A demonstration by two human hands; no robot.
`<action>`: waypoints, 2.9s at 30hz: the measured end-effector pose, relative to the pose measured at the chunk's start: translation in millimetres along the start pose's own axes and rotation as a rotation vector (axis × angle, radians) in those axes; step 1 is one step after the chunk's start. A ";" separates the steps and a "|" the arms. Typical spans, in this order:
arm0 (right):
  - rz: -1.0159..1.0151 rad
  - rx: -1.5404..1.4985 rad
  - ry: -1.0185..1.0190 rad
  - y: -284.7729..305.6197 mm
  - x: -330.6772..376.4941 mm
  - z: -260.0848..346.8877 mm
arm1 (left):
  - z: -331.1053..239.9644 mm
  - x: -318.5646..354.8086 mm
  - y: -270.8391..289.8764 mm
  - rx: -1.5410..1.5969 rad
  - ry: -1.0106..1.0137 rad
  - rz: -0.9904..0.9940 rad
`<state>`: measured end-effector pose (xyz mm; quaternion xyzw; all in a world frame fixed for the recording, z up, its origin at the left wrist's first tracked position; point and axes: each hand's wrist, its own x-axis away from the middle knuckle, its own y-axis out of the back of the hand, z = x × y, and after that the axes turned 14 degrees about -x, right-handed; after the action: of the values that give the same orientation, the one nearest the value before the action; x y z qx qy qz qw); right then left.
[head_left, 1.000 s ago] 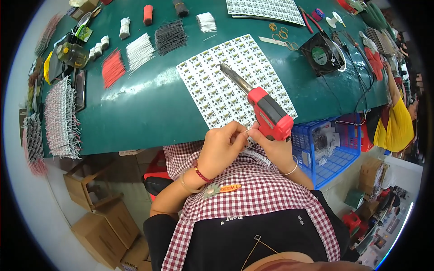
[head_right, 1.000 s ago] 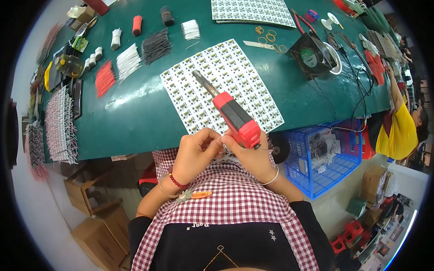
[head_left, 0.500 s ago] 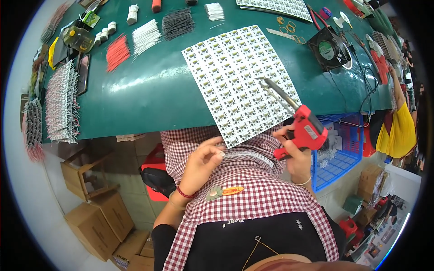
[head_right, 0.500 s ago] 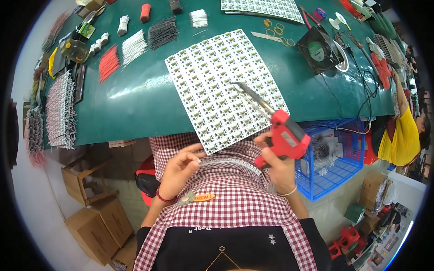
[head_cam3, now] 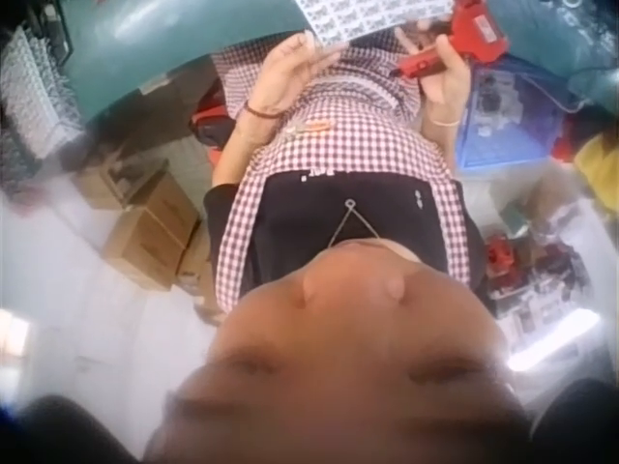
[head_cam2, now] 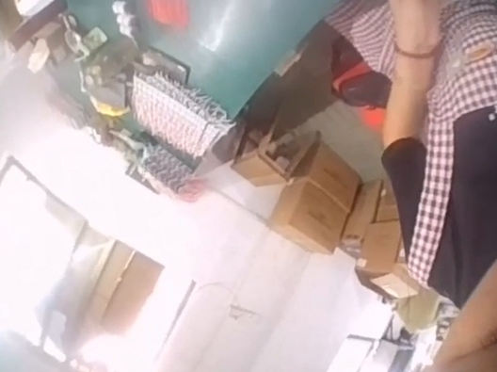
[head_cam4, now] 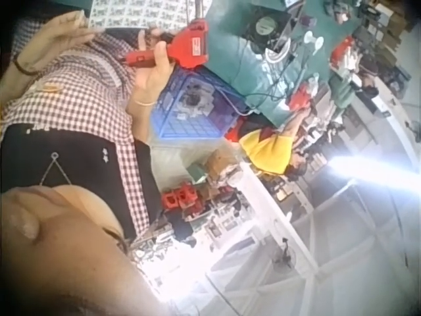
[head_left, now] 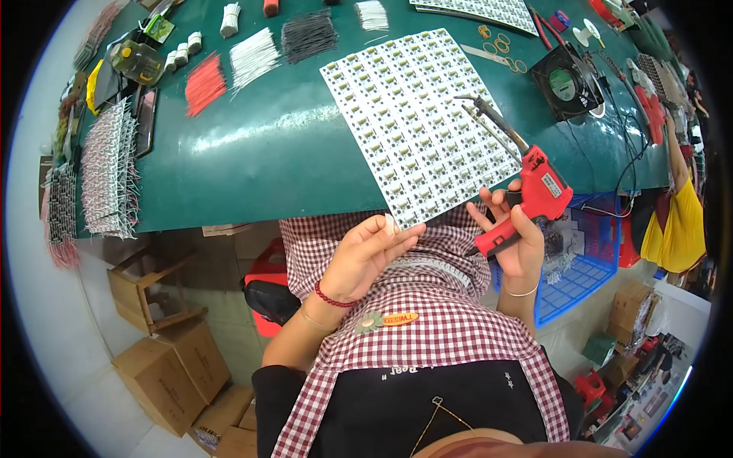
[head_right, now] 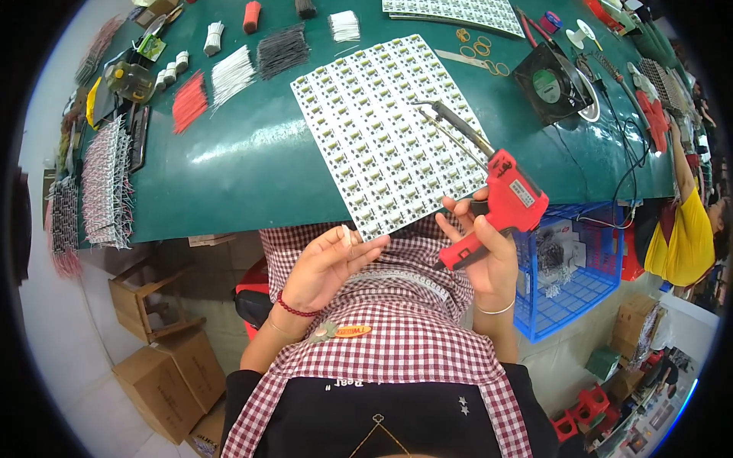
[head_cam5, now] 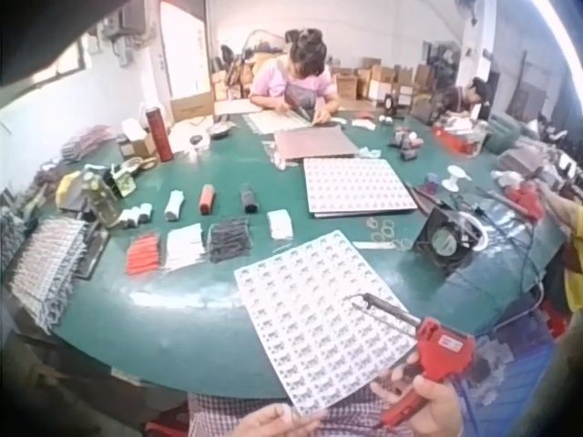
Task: The person places a circuit board on the table, retrieves wires, and solders the wires to the board using a soldering iron.
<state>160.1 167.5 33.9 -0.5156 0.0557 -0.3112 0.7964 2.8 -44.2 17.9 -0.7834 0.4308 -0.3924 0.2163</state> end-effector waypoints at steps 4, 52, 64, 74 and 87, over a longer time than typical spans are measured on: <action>-0.009 0.005 -0.004 1.4 6.1 0.1 | -5.6 6.6 0.8 -0.182 0.105 -0.054; 0.090 1.337 0.019 113.0 145.6 -2.1 | -6.2 -6.2 24.7 -1.985 -1.174 -0.190; 0.111 1.330 -0.046 104.8 136.1 -2.3 | -13.3 -3.4 27.3 -1.883 -1.205 -0.229; -0.002 1.180 -0.085 83.3 131.8 -6.9 | -5.7 -5.6 25.2 -1.942 -1.141 -0.231; 0.129 1.345 -0.020 112.9 145.4 -0.5 | -4.5 -5.1 26.1 -1.941 -1.132 -0.221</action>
<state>325.7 117.7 -29.2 0.0937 -0.1268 -0.2253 0.9614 -15.6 -53.8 0.7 -0.7190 0.3218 0.5030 -0.3557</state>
